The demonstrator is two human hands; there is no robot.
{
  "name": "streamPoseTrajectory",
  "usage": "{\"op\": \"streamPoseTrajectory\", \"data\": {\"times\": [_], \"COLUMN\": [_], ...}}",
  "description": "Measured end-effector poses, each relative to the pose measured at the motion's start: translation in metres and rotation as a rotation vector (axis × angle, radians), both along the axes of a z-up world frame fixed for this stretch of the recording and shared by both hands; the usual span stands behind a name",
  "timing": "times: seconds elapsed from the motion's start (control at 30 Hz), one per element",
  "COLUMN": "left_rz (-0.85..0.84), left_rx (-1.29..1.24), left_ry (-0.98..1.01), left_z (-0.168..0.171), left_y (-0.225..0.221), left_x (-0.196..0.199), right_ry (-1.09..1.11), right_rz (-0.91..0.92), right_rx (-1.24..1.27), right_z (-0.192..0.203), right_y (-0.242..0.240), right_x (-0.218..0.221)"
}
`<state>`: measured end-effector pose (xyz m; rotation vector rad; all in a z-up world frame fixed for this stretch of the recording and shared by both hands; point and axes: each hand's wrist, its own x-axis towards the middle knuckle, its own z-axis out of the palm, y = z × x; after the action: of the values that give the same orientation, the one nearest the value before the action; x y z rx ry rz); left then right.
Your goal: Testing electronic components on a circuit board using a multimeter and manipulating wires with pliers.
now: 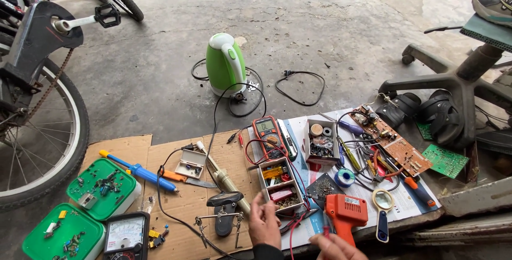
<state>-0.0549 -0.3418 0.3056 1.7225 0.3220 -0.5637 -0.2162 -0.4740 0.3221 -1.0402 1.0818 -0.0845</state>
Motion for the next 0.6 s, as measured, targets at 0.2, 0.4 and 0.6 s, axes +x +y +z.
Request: {"op": "streamPoseTrajectory", "data": {"times": [0.2,0.4,0.6], "left_rz": [-0.154,-0.139,-0.400], "left_rx": [0.032,0.035,0.089], "left_ry": [-0.216,-0.303,-0.595], "left_z": [-0.021,-0.066,-0.022], "left_y": [0.003,0.010,0.015], "left_x": [-0.020,-0.028,-0.023], "right_ry": [-0.043,-0.171,-0.141], "right_rz": [-0.013,0.074,0.317], "right_rx": [-0.210,-0.294,-0.016], "right_z": [0.100,0.024,-0.010], "right_y": [-0.006,-0.053,-0.034], "right_x": [0.062,0.162,0.192]}}
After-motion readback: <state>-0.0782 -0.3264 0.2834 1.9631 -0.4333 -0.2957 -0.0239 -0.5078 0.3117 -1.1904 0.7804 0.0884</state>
